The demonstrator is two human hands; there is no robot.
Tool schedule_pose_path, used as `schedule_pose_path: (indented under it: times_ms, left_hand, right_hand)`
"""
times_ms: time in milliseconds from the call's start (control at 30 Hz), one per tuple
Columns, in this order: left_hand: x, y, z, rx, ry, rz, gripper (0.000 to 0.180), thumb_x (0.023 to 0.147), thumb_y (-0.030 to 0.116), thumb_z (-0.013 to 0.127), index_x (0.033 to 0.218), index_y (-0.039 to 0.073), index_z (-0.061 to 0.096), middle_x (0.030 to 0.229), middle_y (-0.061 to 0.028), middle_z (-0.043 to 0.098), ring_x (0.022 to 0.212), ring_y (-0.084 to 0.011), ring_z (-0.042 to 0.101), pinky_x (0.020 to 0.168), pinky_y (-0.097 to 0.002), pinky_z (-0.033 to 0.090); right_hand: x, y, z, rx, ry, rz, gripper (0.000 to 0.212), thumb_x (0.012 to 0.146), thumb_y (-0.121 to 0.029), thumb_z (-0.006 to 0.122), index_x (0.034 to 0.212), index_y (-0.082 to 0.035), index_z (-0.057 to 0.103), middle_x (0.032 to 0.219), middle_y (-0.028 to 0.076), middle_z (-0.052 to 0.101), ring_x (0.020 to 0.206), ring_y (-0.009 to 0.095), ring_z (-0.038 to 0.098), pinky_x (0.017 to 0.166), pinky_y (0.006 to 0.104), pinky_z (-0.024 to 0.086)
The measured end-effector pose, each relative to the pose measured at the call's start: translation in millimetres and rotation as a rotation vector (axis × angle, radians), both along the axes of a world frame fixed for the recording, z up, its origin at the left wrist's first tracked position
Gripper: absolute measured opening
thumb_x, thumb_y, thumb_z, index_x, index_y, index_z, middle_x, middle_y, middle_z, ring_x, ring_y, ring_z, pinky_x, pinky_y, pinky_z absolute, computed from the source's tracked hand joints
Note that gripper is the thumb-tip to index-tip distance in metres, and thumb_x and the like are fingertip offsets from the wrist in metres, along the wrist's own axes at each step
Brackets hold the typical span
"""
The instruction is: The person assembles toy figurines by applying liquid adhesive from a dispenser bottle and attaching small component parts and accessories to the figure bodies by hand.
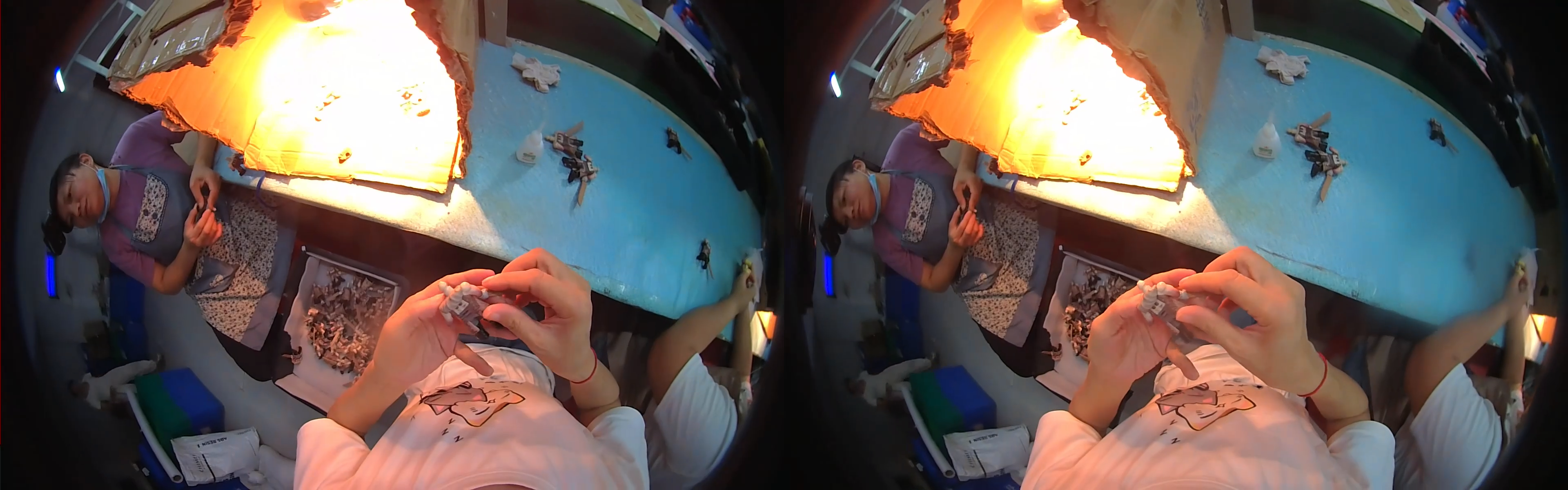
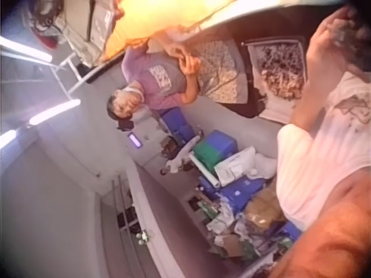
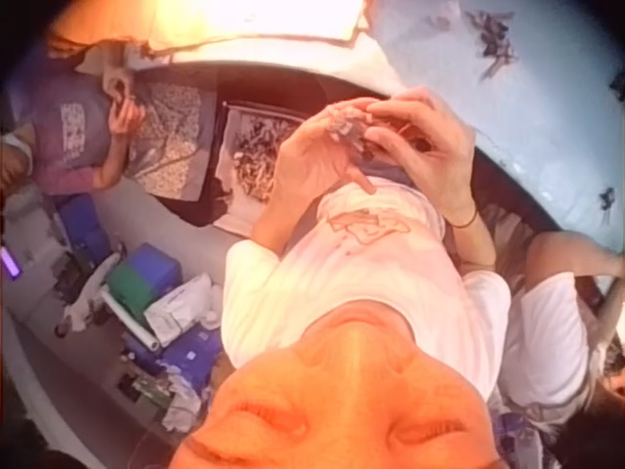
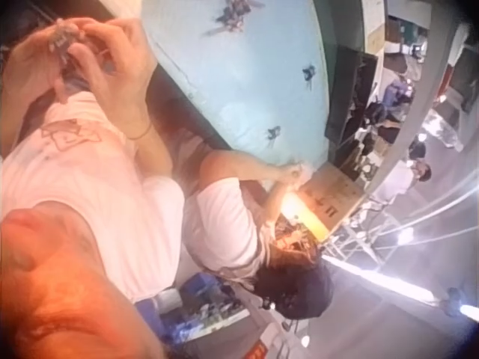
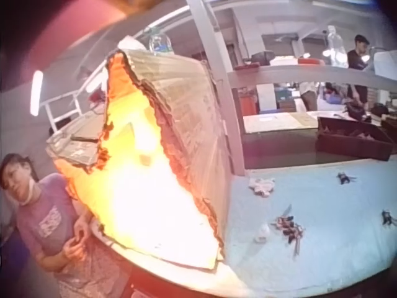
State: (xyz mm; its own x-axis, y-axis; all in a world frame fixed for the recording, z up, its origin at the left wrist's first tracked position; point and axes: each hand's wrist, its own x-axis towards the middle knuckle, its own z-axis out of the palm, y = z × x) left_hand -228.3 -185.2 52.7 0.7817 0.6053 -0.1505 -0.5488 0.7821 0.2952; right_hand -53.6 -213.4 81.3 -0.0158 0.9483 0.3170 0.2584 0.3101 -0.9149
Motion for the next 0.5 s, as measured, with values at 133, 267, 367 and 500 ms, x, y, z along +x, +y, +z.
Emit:
schedule_pose_path:
  times_ms: [133,267,367,500]
  left_hand:
    - [-0.9,-7.7,-12.5,-0.011,-0.063,0.028,0.053,0.091,0.031,0.030,0.128,-0.007,0.028,0.119,-0.0240,0.043,0.106,-0.0384,0.049,0.064,-0.0600,0.050]
    - [1.2,-7.9,-3.6,0.050,-0.051,-0.009,0.059,0.092,0.041,0.027,0.125,-0.007,0.032,0.114,-0.0235,0.047,0.101,-0.0394,0.052,0.064,-0.0546,0.052]
    - [3.3,-10.5,1.7,0.174,0.019,-0.046,0.066,0.089,0.050,0.033,0.125,-0.005,0.036,0.111,-0.0167,0.052,0.086,-0.0339,0.059,0.052,-0.0367,0.053]
    - [4.3,-15.1,2.9,0.262,0.252,-0.025,0.060,0.090,0.041,0.039,0.121,-0.010,0.035,0.101,-0.0248,0.054,0.076,-0.0346,0.059,0.046,-0.0328,0.052]
  right_hand:
    - [2.4,-1.7,1.9,0.077,-0.129,-0.026,0.026,0.066,-0.009,0.073,0.089,-0.005,0.064,0.079,0.006,0.055,0.058,0.012,0.053,0.050,0.0216,0.043]
    - [2.0,-5.6,1.6,0.113,-0.136,-0.043,0.024,0.066,-0.009,0.073,0.088,-0.005,0.063,0.077,0.006,0.054,0.058,0.013,0.053,0.049,0.0223,0.043]
    - [2.2,-7.5,0.6,0.176,-0.202,-0.061,0.021,0.067,-0.006,0.071,0.087,-0.005,0.063,0.075,0.006,0.054,0.057,0.014,0.053,0.047,0.0228,0.043]
    - [3.8,-7.4,-3.7,0.178,-0.207,-0.080,0.019,0.067,-0.001,0.068,0.085,-0.005,0.063,0.074,0.006,0.055,0.056,0.014,0.053,0.045,0.0225,0.042]
